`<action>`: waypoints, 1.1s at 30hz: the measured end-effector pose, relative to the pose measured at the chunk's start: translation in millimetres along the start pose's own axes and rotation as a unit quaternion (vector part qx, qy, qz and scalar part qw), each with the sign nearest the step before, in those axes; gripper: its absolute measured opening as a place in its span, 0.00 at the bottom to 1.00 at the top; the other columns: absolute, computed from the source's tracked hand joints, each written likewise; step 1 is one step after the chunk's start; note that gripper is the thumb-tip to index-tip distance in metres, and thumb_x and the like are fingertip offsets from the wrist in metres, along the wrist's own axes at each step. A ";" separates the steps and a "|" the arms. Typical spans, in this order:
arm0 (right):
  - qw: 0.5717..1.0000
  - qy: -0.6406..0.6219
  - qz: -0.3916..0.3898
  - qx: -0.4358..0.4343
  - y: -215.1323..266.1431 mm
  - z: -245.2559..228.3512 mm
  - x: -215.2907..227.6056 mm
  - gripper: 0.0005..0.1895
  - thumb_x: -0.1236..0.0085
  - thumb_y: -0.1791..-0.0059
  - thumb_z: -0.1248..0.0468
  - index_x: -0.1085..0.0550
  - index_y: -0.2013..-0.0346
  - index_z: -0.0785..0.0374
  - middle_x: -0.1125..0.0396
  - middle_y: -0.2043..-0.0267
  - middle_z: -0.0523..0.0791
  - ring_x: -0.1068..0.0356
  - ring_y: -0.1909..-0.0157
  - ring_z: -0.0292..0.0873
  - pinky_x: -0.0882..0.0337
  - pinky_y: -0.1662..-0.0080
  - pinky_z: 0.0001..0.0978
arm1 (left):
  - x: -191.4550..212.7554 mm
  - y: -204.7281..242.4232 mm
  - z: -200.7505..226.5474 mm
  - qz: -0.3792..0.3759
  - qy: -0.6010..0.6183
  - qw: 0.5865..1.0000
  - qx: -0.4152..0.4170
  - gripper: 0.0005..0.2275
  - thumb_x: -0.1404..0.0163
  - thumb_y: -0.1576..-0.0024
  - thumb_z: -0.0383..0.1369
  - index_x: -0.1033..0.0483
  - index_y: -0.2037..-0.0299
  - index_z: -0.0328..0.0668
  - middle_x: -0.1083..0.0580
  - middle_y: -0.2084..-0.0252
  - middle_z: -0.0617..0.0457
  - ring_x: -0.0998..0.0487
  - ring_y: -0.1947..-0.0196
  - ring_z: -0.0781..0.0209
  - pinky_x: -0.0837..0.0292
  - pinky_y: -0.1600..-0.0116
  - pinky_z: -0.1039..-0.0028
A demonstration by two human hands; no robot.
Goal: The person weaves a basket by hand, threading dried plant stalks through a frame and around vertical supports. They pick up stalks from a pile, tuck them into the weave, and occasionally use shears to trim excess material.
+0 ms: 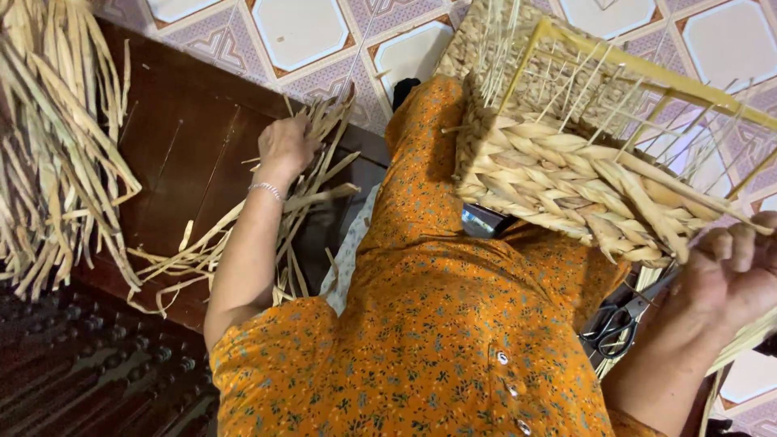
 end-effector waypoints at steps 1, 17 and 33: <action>0.998 -0.055 0.024 -0.008 -4.4 -3.5 22.4 0.11 0.51 0.36 0.67 0.31 0.63 0.65 0.31 0.61 0.47 0.50 0.81 0.31 0.45 0.72 0.23 | -2.6 -2.2 -4.0 0.021 -0.009 1.000 -0.009 0.11 0.39 0.47 0.36 0.22 0.59 0.40 0.22 0.60 0.37 0.22 0.56 0.37 0.28 0.51 0.52; 0.994 0.094 0.039 0.026 10.8 5.2 -11.0 0.07 0.49 0.34 0.61 0.30 0.46 0.61 0.32 0.61 0.44 0.35 0.69 0.37 0.33 0.64 0.27 | -165.3 12.7 3.3 -0.203 0.180 0.954 -0.127 0.19 0.61 0.25 0.45 0.24 0.39 0.39 0.28 0.38 0.42 0.32 0.38 0.42 0.49 0.33 0.54; 0.734 0.640 -0.176 0.143 115.0 92.7 -254.2 0.11 0.46 0.48 0.71 0.24 0.51 0.66 0.25 0.56 0.46 0.25 0.64 0.37 0.24 0.62 0.26 | 88.7 132.4 331.8 0.028 0.296 0.791 -0.534 0.02 0.44 0.39 0.28 0.23 0.59 0.39 0.25 0.64 0.53 0.24 0.63 0.60 0.26 0.57 0.72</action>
Point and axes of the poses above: each hand's wrist, its own y-axis away from the middle knuckle, its own x-axis out of the back of the hand, z = x × y, the point moved 8 cm from there along -y, towards the middle knuckle
